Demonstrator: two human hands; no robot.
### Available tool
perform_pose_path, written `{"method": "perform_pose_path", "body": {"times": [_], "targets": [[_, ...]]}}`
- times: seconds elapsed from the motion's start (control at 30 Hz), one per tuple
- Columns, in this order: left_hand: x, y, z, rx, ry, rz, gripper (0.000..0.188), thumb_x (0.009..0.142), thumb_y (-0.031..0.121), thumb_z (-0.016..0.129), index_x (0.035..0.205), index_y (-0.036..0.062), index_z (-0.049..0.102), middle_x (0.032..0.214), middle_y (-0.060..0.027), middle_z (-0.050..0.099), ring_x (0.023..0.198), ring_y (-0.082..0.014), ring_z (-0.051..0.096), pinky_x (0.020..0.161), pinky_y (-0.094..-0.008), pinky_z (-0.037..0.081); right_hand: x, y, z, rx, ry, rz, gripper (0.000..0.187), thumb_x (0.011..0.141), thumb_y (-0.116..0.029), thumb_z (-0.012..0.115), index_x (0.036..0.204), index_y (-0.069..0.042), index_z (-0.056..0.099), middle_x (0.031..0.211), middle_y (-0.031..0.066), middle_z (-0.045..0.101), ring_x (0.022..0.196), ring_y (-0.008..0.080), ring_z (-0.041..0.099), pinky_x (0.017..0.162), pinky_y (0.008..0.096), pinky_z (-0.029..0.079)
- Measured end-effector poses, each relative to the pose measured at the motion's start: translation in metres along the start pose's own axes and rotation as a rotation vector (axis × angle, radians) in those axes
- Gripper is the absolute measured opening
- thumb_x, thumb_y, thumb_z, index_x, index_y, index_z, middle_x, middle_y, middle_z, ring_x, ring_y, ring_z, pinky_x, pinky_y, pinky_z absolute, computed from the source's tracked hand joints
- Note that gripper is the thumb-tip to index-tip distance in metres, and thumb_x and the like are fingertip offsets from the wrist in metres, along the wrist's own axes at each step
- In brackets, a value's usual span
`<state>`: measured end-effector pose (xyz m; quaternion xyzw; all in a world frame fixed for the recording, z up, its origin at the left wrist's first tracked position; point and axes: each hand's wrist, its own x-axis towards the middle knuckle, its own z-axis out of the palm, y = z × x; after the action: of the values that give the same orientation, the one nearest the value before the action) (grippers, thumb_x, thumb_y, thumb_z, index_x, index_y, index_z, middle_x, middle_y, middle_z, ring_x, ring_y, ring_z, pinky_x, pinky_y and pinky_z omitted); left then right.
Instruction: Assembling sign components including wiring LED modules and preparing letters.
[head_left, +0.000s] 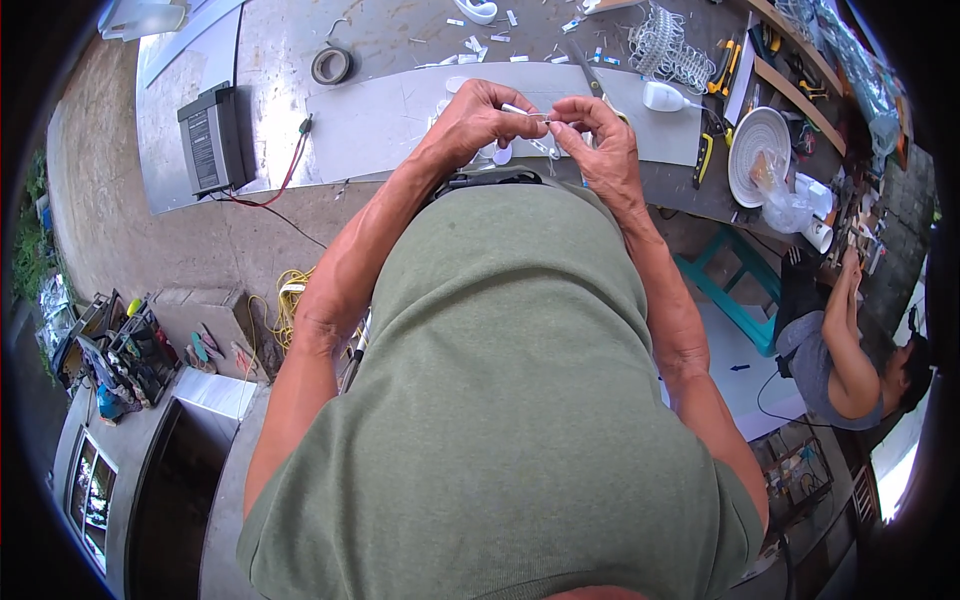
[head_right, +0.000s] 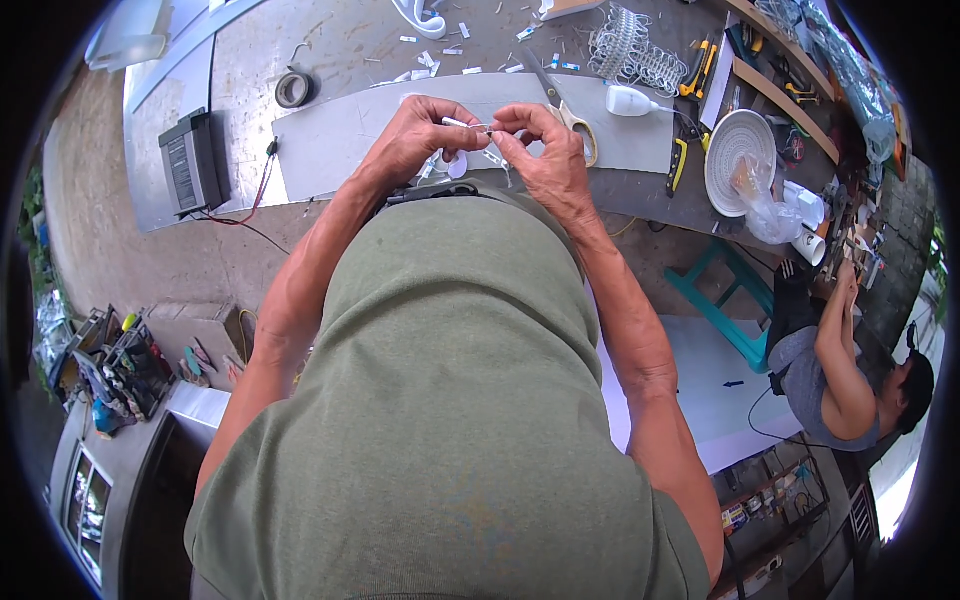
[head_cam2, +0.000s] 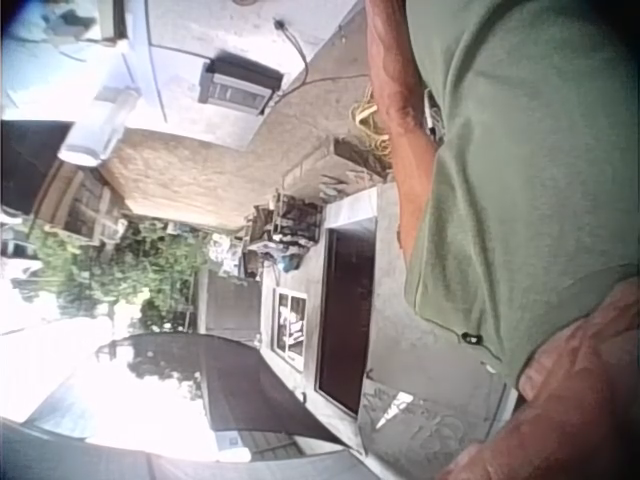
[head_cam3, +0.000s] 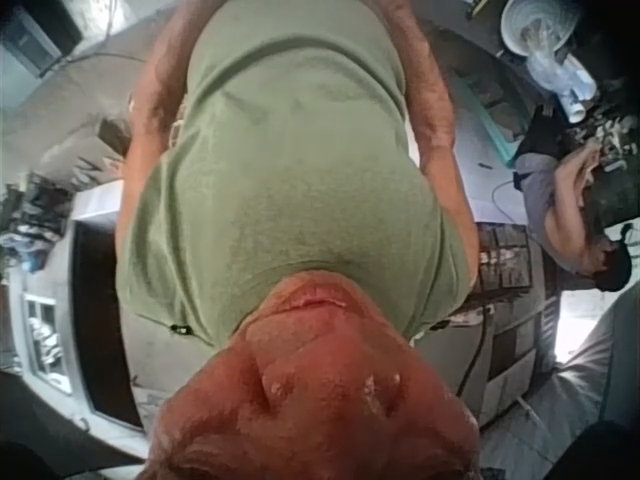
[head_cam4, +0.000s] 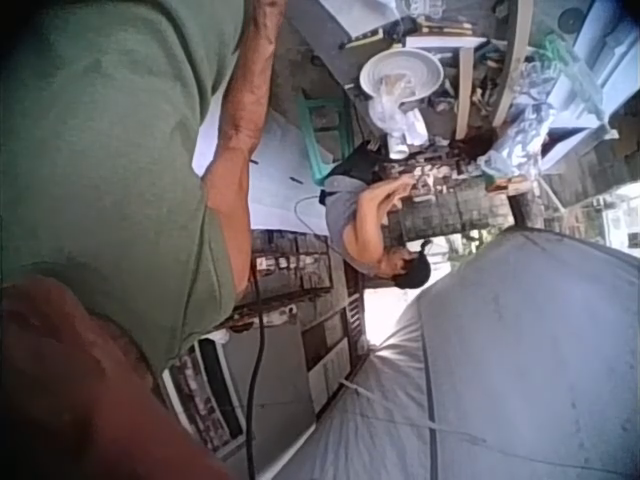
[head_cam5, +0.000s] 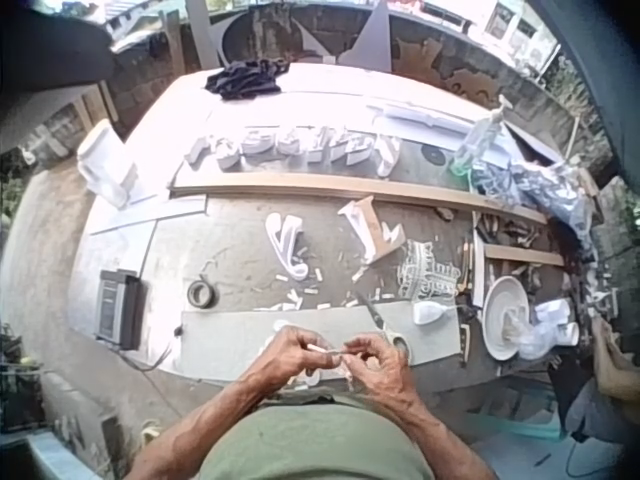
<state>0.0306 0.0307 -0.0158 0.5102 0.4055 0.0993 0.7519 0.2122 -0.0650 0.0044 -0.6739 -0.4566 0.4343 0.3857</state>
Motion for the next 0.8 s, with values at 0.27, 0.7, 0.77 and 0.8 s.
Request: {"method": "perform_pose_path", "body": {"times": [0.27, 0.7, 0.77, 0.8], "targets": [[-0.004, 0.005, -0.002, 0.039, -0.066, 0.001, 0.017, 0.076, 0.019, 0.080, 0.084, 0.0046, 0.076, 0.072, -0.0038, 0.070, 0.061, -0.0095, 0.058, 0.060, -0.0255, 0.043, 0.010, 0.016, -0.015, 0.599, -0.220, 0.246, 0.024, 0.085, -0.005, 0.074, 0.107, 0.000, 0.066, 0.093, 0.0044, 0.069, 0.084, 0.0106, 0.064, 0.073, 0.0239, 0.051], [0.004, -0.011, -0.004, -0.317, -0.178, -0.023, 0.013, 0.078, 0.010, 0.080, 0.086, 0.0013, 0.074, 0.073, -0.0045, 0.069, 0.063, -0.0104, 0.058, 0.058, -0.0249, 0.043, 0.002, 0.001, -0.009, 0.199, -0.146, -0.013, 0.008, 0.087, -0.003, 0.070, 0.095, -0.001, 0.072, 0.090, 0.0035, 0.071, 0.085, 0.0108, 0.064, 0.077, 0.0250, 0.052], [0.004, -0.012, -0.004, -0.332, -0.171, -0.033, 0.014, 0.078, 0.011, 0.080, 0.086, 0.0016, 0.074, 0.073, -0.0042, 0.068, 0.063, -0.0105, 0.058, 0.059, -0.0250, 0.044, 0.001, 0.004, -0.007, 0.164, -0.101, -0.076, 0.010, 0.086, -0.003, 0.071, 0.096, -0.001, 0.072, 0.090, 0.0040, 0.071, 0.086, 0.0113, 0.065, 0.076, 0.0263, 0.052], [0.004, -0.012, -0.004, -0.348, -0.165, -0.043, 0.014, 0.078, 0.011, 0.080, 0.087, 0.0018, 0.074, 0.073, -0.0038, 0.068, 0.063, -0.0105, 0.058, 0.059, -0.0251, 0.044, 0.000, 0.004, -0.006, 0.164, -0.101, -0.076, 0.010, 0.086, -0.003, 0.071, 0.096, -0.001, 0.072, 0.090, 0.0040, 0.071, 0.086, 0.0113, 0.065, 0.076, 0.0263, 0.052]]}}
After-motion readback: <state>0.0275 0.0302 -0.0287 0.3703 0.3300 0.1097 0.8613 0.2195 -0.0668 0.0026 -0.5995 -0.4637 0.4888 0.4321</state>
